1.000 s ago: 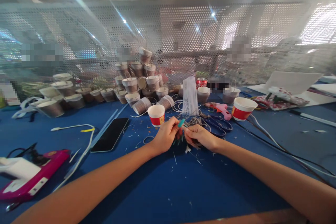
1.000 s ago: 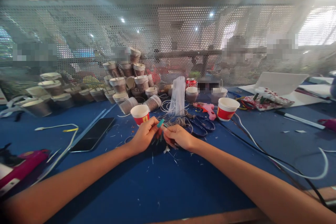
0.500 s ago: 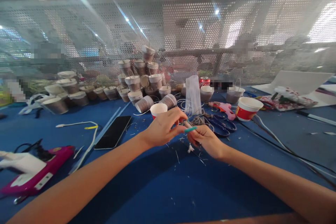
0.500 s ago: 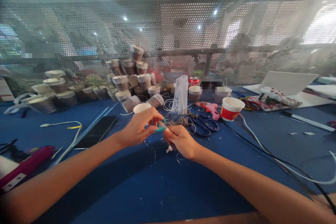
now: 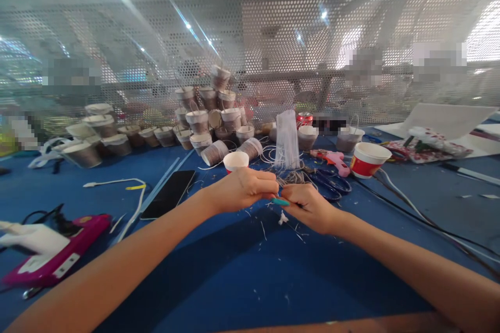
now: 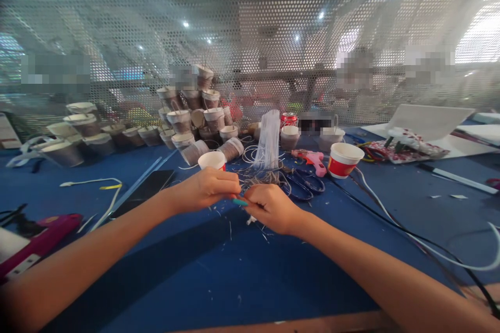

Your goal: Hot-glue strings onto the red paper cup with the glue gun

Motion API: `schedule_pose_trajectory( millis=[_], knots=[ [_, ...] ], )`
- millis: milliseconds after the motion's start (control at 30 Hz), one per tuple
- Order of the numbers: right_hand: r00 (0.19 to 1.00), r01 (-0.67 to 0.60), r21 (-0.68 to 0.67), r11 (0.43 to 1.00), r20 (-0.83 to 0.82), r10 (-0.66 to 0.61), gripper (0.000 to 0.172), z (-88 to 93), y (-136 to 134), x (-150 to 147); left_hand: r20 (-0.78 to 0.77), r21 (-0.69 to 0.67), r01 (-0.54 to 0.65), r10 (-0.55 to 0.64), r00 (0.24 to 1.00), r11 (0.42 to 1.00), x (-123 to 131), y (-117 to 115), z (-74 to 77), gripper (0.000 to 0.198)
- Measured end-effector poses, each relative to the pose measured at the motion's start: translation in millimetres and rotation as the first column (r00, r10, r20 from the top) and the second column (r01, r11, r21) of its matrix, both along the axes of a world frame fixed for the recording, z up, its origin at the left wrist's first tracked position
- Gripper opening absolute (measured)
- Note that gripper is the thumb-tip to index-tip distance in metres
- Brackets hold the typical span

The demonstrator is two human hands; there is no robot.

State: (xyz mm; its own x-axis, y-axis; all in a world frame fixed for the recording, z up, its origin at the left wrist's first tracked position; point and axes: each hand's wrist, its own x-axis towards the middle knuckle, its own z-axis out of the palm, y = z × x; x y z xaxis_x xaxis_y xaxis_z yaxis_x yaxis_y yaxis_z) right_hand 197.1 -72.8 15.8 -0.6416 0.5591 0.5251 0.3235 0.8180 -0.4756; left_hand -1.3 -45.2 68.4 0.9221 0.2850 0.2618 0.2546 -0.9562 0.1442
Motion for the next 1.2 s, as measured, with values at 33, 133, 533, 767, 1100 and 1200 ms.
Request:
schedule_pose_trajectory(
  millis=[33,133,533,767,1100,1200],
  knots=[
    [1.000,-0.014,0.023,1.000,0.011,0.013,0.038,0.7,0,0,0.014,-0.028,0.009,-0.008,1.000,1.000,0,0,0.2,0.026],
    [1.000,-0.012,0.029,1.000,0.001,0.012,0.039,3.5,-2,-1,0.108,-0.134,-0.036,0.051,0.993,0.990,3,-3,-1.1,0.024],
    [0.998,0.012,0.060,0.998,-0.059,-0.008,0.037,1.0,-2,0,0.433,-0.522,-0.092,0.356,0.828,0.848,3,4,2.5,0.025],
    [0.991,0.125,0.405,0.906,-0.016,-0.130,0.039,6.0,1,6,0.315,-0.541,-0.043,0.249,0.916,0.840,7,-9,11.3,0.038],
    [0.928,0.234,0.863,0.447,-0.061,-0.369,0.022,18.6,-3,27,0.390,-0.230,-0.054,0.143,0.910,0.972,10,-21,14.0,0.037],
    [0.926,0.245,0.865,0.437,-0.076,-0.369,0.021,17.5,-4,29,0.329,-0.197,-0.063,0.127,0.936,0.978,8,-22,15.9,0.039]
  ],
)
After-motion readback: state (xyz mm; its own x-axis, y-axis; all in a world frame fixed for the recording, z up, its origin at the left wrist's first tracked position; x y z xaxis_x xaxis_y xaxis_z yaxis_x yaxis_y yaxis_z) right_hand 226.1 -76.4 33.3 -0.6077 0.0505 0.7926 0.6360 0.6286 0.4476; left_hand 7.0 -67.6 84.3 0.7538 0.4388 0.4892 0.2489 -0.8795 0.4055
